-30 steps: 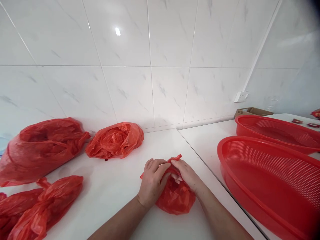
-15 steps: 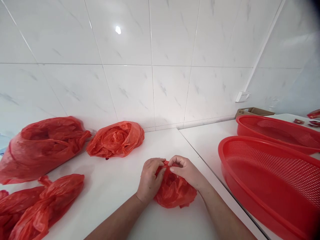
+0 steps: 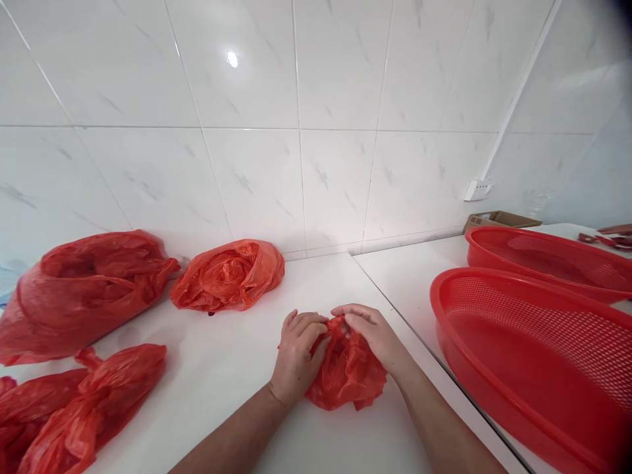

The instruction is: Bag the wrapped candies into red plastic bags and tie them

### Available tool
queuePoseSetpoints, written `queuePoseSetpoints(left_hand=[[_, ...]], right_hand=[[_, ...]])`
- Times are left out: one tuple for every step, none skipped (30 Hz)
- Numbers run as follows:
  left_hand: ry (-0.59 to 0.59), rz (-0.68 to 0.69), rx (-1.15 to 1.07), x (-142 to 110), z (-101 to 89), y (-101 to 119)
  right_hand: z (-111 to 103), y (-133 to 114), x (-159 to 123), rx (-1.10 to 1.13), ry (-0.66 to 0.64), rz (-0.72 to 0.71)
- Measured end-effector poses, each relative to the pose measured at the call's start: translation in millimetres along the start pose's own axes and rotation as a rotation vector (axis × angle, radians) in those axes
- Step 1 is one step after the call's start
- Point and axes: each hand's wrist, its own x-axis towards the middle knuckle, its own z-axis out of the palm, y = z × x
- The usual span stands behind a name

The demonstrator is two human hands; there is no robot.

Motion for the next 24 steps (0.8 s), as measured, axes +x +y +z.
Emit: queuePoseSetpoints(left_hand=[[0.006,0.007,0.000,0.0,-0.5,0.0],[0.012,0.015,-0.003,-0.2,-0.9,0.2],[0.020,0.025,-0.010,-0.6,-1.3,0.4],[0.032,0.035,-0.019,-1.2,-1.6,0.6],[0.046,0.041,-0.033,-1.9,-1.7,0.8],[0.062,0.041,-0.054,-2.7,-1.7,0.9],[0.079,0.035,-0.083,-3.4,-1.6,0.9],[0.097,0.020,-0.123,-3.9,-1.5,0.6],[0.112,-0.010,-0.172,-4.1,-1.4,0.2],[0.127,-0.058,-0.227,-3.7,-1.5,-0.6],[0.152,-0.125,-0.283,-2.8,-1.7,-1.6],[0.180,-0.205,-0.336,-1.5,-2.0,-2.9],[0.208,-0.290,-0.381,0.3,-2.4,-4.5],[0.234,-0.371,-0.415,2.1,-2.9,-6.4],[0.257,-0.436,-0.440,3.9,-3.3,-8.4],[0.275,-0.484,-0.457,5.4,-3.5,-10.6],[0.286,-0.516,-0.468,6.4,-3.5,-12.9],[0.296,-0.536,-0.475,6.8,-3.2,-15.2],[0.304,-0.546,-0.475,6.6,-2.7,-17.6],[0.304,-0.546,-0.468,5.9,-2.0,-20.1],[0.295,-0.537,-0.452,4.7,-1.0,-22.6],[0.274,-0.525,-0.428,3.2,0.1,-25.0],[0.245,-0.518,-0.404,1.6,1.5,-27.3],[0.205,-0.518,-0.387,-0.1,3.0,-29.1]], right_hand=[[-0.3,0.0,0.2,0.055,0.021,0.009],[-0.4,0.4,0.9,0.095,0.052,0.015],[-0.7,1.4,2.1,0.116,0.087,0.022],[-1.4,3.0,3.9,0.117,0.126,0.031],[-2.9,5.1,6.1,0.103,0.165,0.038],[-5.6,8.0,8.6,0.078,0.208,0.038],[-9.6,11.6,11.2,0.037,0.262,0.032],[-15.1,15.8,13.9,-0.028,0.331,0.021],[-21.7,20.5,16.6,-0.107,0.408,0.009],[-29.1,25.6,19.2,-0.187,0.486,-0.002],[-36.7,30.7,21.5,-0.260,0.559,-0.005],[-44.0,35.7,23.6,-0.321,0.620,-0.002],[-50.5,40.3,25.6,-0.364,0.669,0.004],[-55.6,44.3,27.4,-0.389,0.704,0.009],[-59.4,47.8,29.2,-0.405,0.733,0.013],[-61.7,50.8,30.9,-0.423,0.755,0.013],[-62.9,53.2,32.5,-0.441,0.769,0.010],[-63.1,55.3,34.0,-0.455,0.776,0.004],[-63.0,57.1,35.1,-0.466,0.776,-0.001],[-62.8,58.5,36.0,-0.473,0.769,-0.006],[-63.0,59.7,36.5,-0.476,0.760,-0.007],[-63.6,60.5,36.6,-0.475,0.749,-0.005],[-64.7,61.1,36.6,-0.471,0.741,0.000],[-66.1,61.5,36.3,-0.466,0.733,0.006]])
